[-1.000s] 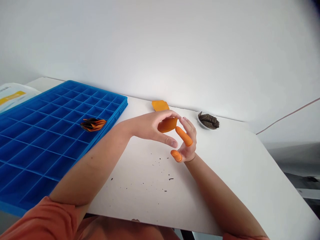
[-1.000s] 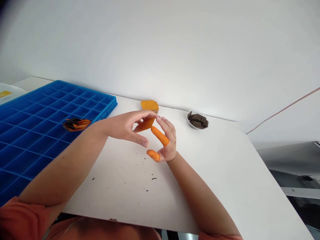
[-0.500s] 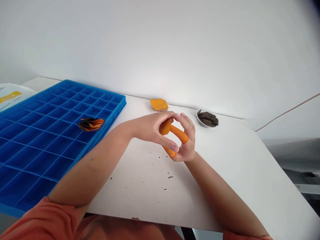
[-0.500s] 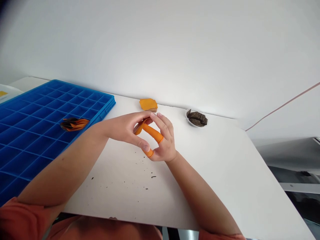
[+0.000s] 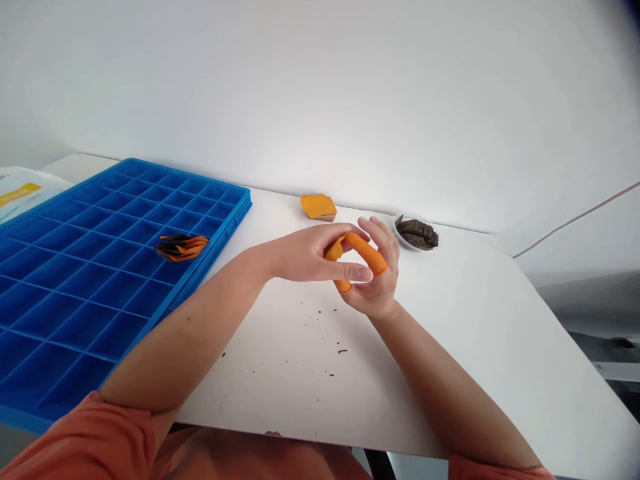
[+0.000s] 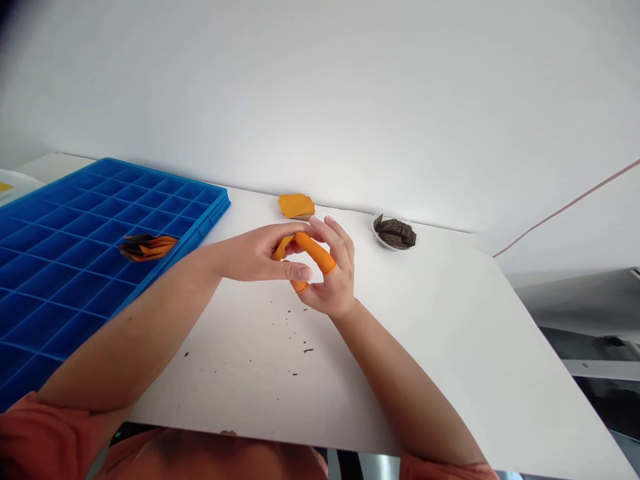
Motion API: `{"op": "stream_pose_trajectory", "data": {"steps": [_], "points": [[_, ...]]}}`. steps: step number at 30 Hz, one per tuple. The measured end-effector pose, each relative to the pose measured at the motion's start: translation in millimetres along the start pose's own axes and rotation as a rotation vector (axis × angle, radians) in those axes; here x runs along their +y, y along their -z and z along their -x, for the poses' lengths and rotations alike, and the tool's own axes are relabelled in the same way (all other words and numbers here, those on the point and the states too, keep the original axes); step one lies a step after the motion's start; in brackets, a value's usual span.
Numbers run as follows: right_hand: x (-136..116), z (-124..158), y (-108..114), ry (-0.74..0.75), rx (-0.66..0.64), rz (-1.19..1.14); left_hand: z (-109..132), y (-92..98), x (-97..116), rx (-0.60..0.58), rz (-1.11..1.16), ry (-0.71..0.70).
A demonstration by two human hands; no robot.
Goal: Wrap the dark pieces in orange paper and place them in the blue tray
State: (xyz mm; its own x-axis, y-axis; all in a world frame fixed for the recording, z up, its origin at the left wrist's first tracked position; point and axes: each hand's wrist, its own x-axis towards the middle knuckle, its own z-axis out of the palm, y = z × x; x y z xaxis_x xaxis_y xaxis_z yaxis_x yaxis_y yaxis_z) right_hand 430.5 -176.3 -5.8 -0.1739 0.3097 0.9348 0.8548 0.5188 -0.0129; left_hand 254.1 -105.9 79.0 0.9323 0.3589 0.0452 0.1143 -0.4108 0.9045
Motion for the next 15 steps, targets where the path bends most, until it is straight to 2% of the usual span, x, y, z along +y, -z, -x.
{"op": "stream_pose_trajectory", "data": {"steps": [8,15], "points": [[2.7,-1.1,0.3,0.017,0.101,0.054,0.2,-1.3,1.0,0.008,0.000,0.010],[0.5,-4.3,1.7,0.060,0.091,0.044,0.4,-2.8,2.2,-0.005,0.013,0.042]]}}
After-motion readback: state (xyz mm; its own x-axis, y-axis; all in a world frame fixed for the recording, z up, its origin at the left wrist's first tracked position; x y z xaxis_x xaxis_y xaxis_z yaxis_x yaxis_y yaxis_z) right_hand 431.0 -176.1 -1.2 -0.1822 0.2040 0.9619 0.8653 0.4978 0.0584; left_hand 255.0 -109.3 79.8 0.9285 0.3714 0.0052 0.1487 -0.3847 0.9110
